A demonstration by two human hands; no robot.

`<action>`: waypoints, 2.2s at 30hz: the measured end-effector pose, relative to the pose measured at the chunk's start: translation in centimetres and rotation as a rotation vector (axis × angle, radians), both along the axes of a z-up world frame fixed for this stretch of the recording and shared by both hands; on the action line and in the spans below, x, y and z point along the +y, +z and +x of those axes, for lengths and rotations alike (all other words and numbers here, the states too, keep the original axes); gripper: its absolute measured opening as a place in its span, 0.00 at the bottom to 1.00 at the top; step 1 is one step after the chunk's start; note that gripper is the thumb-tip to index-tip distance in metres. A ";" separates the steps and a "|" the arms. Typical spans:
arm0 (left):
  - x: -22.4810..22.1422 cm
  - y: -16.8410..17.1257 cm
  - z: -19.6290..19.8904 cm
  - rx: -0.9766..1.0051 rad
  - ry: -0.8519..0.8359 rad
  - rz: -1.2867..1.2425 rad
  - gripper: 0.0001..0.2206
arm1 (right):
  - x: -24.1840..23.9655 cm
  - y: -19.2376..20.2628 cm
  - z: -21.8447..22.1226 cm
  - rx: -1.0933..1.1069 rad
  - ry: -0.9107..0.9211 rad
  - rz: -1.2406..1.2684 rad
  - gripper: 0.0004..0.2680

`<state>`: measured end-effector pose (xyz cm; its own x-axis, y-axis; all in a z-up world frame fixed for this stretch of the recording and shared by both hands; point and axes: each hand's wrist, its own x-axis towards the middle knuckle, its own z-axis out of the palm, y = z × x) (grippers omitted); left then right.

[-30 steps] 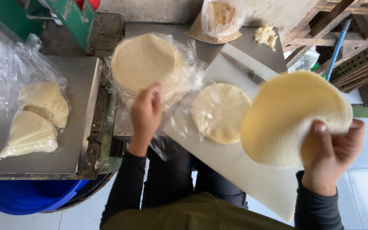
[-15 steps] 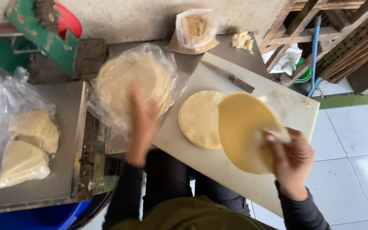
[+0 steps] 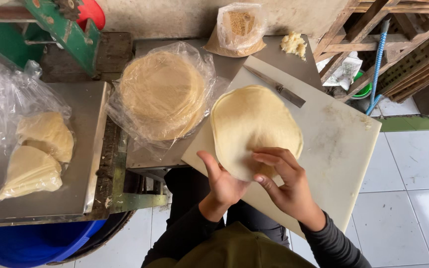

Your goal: The person peels individual thin dough sheets from a stack, folds them, and places them onto a white cutting board one by one.

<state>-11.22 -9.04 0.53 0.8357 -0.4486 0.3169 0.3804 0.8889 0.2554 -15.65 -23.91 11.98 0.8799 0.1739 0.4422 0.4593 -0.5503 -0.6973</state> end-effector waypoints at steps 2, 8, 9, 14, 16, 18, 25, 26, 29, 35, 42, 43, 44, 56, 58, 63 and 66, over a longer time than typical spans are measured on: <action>-0.2 0.7 -0.3 0.014 0.035 0.085 0.50 | -0.4 -1.0 0.1 0.021 -0.008 0.049 0.20; 0.7 4.6 -0.2 -0.322 0.168 0.317 0.53 | 0.7 -5.1 -0.4 0.189 0.097 0.721 0.33; 0.8 5.0 -0.1 -0.327 0.168 0.321 0.53 | 0.9 -5.5 -0.5 0.224 0.106 0.809 0.35; 2.1 5.6 -0.8 -0.370 0.275 0.545 0.42 | 1.8 -5.9 -0.4 0.170 -0.012 0.485 0.33; 1.7 5.3 -0.8 -0.151 0.255 0.553 0.32 | 1.9 -5.2 -0.4 0.147 -0.016 0.396 0.31; 1.6 5.1 -0.8 -0.033 0.293 0.585 0.23 | 1.8 -4.2 -0.6 0.173 0.019 0.386 0.29; 2.5 6.2 -2.3 -0.606 0.880 1.209 0.14 | 0.7 -3.9 1.6 0.520 0.110 1.354 0.23; 2.5 6.4 -2.6 -0.715 0.974 1.171 0.14 | 0.2 -4.5 2.2 0.585 0.014 1.385 0.19; 2.4 5.9 -2.1 -0.565 0.873 1.190 0.13 | -1.0 -7.2 3.6 0.610 -0.158 1.385 0.12; 6.9 2.2 -0.4 -0.078 1.040 0.876 0.15 | -5.2 -12.4 6.5 0.332 -0.404 1.175 0.06; 17.1 4.0 0.1 0.239 1.367 0.556 0.22 | -12.4 -7.5 8.3 0.217 -0.480 1.154 0.04; 17.8 4.4 0.0 0.248 1.442 0.585 0.23 | -12.9 -6.2 8.8 0.176 -0.417 1.132 0.03; 18.3 4.7 -0.2 0.253 1.517 0.614 0.23 | -13.0 -5.1 9.4 0.181 -0.464 0.908 0.04; 17.2 6.6 -2.3 0.104 1.471 0.777 0.22 | 0.5 -9.0 9.8 -0.275 0.071 -0.803 0.14; 17.1 6.7 -2.3 0.100 1.454 0.792 0.22 | 0.6 -9.9 9.2 -0.346 0.094 -0.795 0.14; 16.5 6.3 -1.7 0.134 1.438 0.806 0.23 | 0.3 -10.2 8.5 -0.452 0.093 -0.809 0.14; 16.3 6.0 -1.4 0.164 1.450 0.843 0.23 | 0.7 -9.9 8.3 -0.465 0.106 -0.772 0.15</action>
